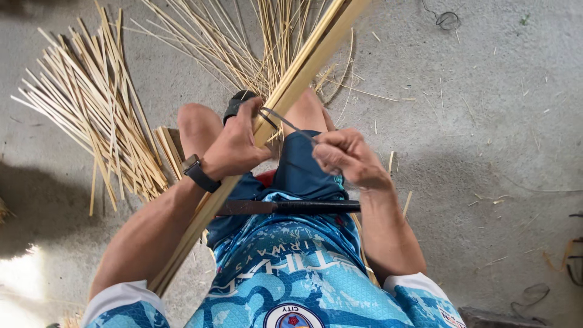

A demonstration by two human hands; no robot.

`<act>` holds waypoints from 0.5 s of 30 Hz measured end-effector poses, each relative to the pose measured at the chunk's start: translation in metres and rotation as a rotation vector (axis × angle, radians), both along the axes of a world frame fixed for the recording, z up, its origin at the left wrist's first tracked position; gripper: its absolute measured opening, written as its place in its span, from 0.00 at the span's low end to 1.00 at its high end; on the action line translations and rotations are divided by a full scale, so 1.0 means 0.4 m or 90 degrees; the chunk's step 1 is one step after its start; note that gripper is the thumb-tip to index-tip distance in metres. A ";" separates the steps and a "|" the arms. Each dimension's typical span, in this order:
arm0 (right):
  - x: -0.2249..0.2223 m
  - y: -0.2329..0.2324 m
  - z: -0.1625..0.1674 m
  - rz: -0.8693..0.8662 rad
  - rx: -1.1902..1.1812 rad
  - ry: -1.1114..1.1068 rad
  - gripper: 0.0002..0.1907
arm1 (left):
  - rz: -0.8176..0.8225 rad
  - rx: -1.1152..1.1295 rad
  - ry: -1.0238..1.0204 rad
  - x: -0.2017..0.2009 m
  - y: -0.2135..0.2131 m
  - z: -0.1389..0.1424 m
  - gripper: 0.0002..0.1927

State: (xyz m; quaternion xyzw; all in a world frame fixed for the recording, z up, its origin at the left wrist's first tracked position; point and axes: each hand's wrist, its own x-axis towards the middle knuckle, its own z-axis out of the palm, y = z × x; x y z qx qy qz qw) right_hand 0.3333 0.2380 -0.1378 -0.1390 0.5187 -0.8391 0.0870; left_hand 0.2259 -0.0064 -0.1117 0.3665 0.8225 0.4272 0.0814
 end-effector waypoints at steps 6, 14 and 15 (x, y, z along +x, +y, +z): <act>0.103 -0.128 -0.004 -0.155 -0.190 -0.026 0.17 | 0.131 -0.431 0.002 0.169 -0.150 0.048 0.40; 0.200 -0.215 0.020 -0.319 -0.371 -0.205 0.17 | 0.002 -0.494 0.620 0.262 -0.426 0.052 0.20; 0.206 -0.239 0.012 -0.325 -0.391 -0.211 0.17 | -0.015 -0.482 0.681 0.266 -0.465 0.052 0.20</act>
